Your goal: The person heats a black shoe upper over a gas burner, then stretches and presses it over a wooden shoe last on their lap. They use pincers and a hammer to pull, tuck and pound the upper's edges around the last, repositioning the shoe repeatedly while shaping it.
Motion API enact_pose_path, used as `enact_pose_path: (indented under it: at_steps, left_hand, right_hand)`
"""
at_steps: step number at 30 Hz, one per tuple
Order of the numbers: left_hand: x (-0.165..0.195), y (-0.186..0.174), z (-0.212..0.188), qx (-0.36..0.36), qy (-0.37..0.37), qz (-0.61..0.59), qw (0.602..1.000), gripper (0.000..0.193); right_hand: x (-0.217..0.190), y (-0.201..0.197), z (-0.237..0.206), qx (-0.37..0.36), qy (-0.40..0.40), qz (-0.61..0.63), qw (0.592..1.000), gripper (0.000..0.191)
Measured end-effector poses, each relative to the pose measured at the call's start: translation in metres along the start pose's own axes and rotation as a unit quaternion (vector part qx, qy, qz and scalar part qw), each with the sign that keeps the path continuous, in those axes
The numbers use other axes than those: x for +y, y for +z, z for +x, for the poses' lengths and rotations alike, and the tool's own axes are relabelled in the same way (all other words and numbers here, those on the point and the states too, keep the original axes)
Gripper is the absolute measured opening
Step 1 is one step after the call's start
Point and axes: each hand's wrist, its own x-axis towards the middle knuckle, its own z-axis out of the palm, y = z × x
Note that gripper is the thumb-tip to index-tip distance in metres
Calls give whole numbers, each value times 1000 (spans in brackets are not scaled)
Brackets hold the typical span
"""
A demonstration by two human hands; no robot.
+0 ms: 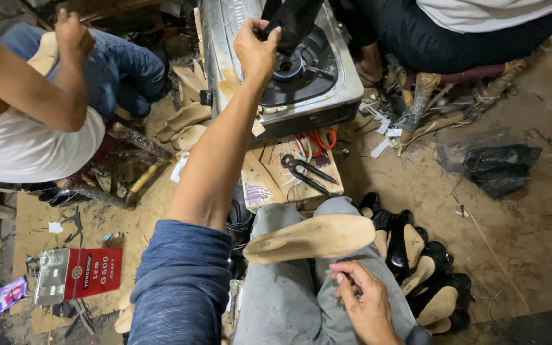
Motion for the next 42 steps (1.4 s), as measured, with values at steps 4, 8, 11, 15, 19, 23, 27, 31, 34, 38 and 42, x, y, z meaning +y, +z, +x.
enact_pose_path:
  at_steps: [4, 8, 11, 15, 19, 23, 27, 31, 34, 38, 42]
  left_hand:
    - [11, -22, -5, 1, 19, 21, 1000, 27]
    - [17, -46, -14, -18, 11, 63, 998, 27]
    - [18, -65, -21, -31, 39, 71, 996, 26]
    - [16, -86, -35, -45, 57, 111, 991, 27]
    - [17, -109, -48, -66, 47, 108, 991, 28]
    - [22, -132, -56, -77, 54, 141, 986, 30]
    - [28, -155, -60, -85, 78, 146, 983, 30]
    - [34, -175, -63, -99, 87, 167, 977, 29]
    - [37, -186, -65, -106, 93, 174, 975, 29]
    - [39, -192, -66, -100, 99, 174, 975, 30]
    - [35, -189, -67, -88, 89, 155, 980, 31]
  right_hand:
    - [-1, 0, -7, -4, -22, -19, 1000, 18]
    - [1, -1, -14, -7, -25, -19, 999, 19]
    - [2, -1, -20, -12, -25, -9, 1000, 20]
    - [4, 0, -25, -9, -53, -30, 998, 19]
    - [5, 0, -31, -16, -70, -29, 997, 19]
    - [6, 1, -36, -17, -89, -34, 995, 18]
    - [8, 2, -39, -13, -81, -38, 996, 18]
    - [8, 3, -41, -15, -92, -30, 995, 18]
    - [8, 3, -42, -17, -92, -30, 995, 18]
    - [7, 3, -44, -21, -96, -28, 995, 19]
    - [6, 4, -44, -22, -100, -28, 994, 18]
